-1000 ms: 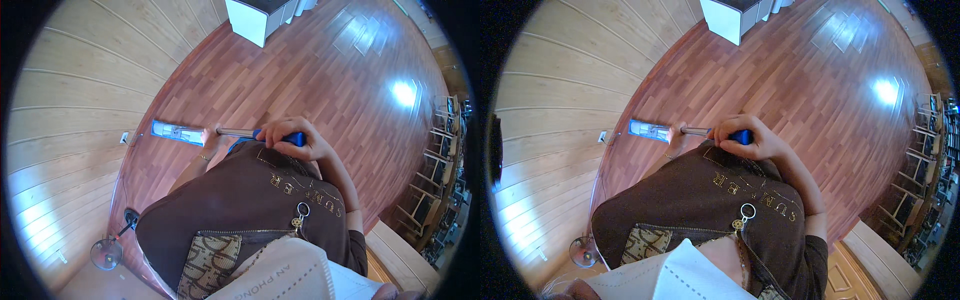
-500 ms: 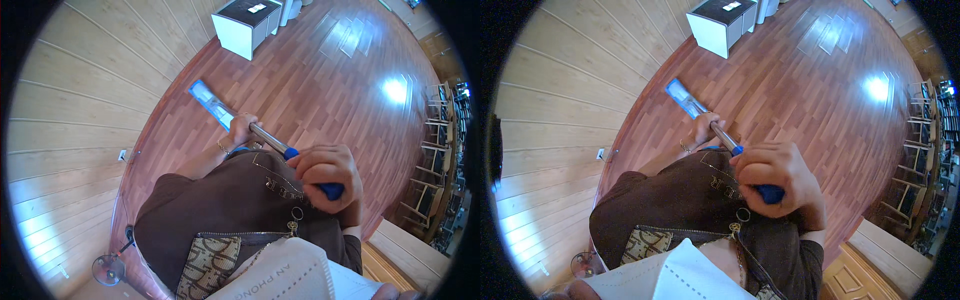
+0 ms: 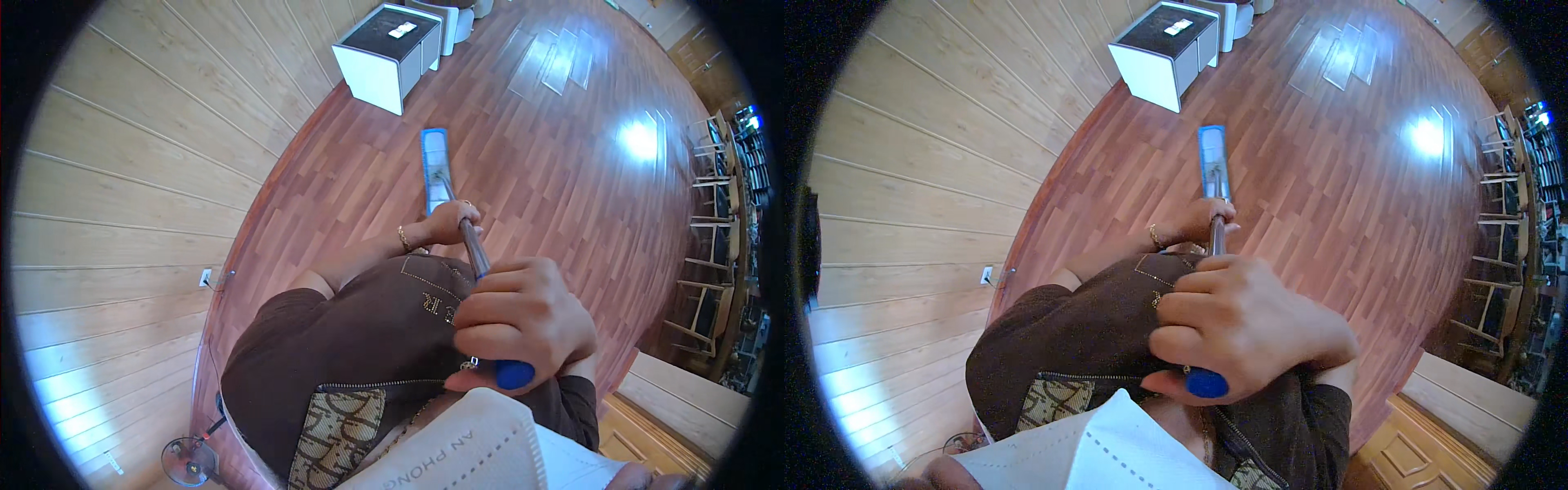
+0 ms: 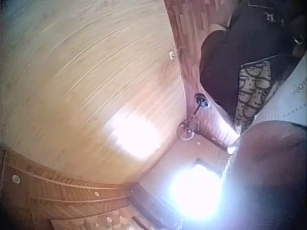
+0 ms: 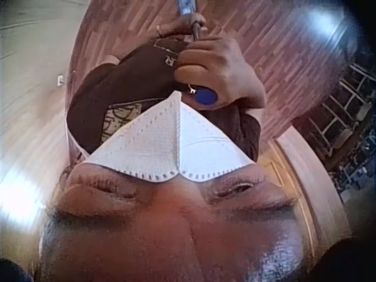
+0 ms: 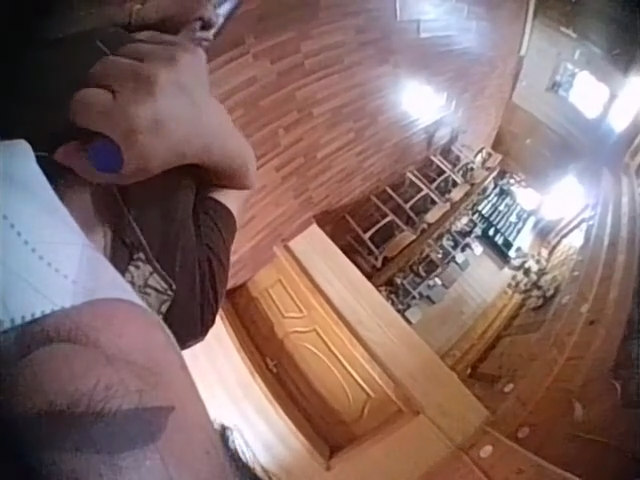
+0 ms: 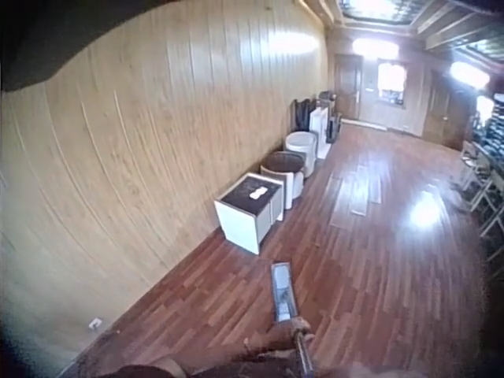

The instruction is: Mopping a large wooden floor area using a flat mop.

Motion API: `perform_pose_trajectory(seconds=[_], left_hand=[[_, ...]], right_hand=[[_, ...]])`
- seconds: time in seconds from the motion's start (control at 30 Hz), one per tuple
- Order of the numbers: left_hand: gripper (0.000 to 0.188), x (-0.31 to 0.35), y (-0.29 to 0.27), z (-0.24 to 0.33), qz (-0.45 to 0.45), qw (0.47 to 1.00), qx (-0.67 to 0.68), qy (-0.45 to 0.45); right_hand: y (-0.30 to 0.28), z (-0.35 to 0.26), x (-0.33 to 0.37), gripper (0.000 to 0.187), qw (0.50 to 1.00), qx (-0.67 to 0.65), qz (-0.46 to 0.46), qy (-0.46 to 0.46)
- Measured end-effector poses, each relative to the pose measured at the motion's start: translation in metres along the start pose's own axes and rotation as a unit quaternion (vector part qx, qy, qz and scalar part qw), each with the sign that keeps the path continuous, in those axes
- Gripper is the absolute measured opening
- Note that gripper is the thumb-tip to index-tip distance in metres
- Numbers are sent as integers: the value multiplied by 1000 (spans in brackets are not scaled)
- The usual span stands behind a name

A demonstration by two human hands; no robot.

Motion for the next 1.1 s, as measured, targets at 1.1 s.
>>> perform_pose_trajectory(seconds=[1.1], left_hand=[[38,104,-276,164,-12,917,109,384]], right_hand=[[193,353,130,16,936,51,57,343]])
Point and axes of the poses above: each hand's wrist, its own x-axis away from the middle knuckle, its own y-axis out of the palm, z = x × y, the point moved 7 cm from there along -x, towards the middle knuckle, and after that the axes turned 12 degrees about -y, right-handed, at the moved point
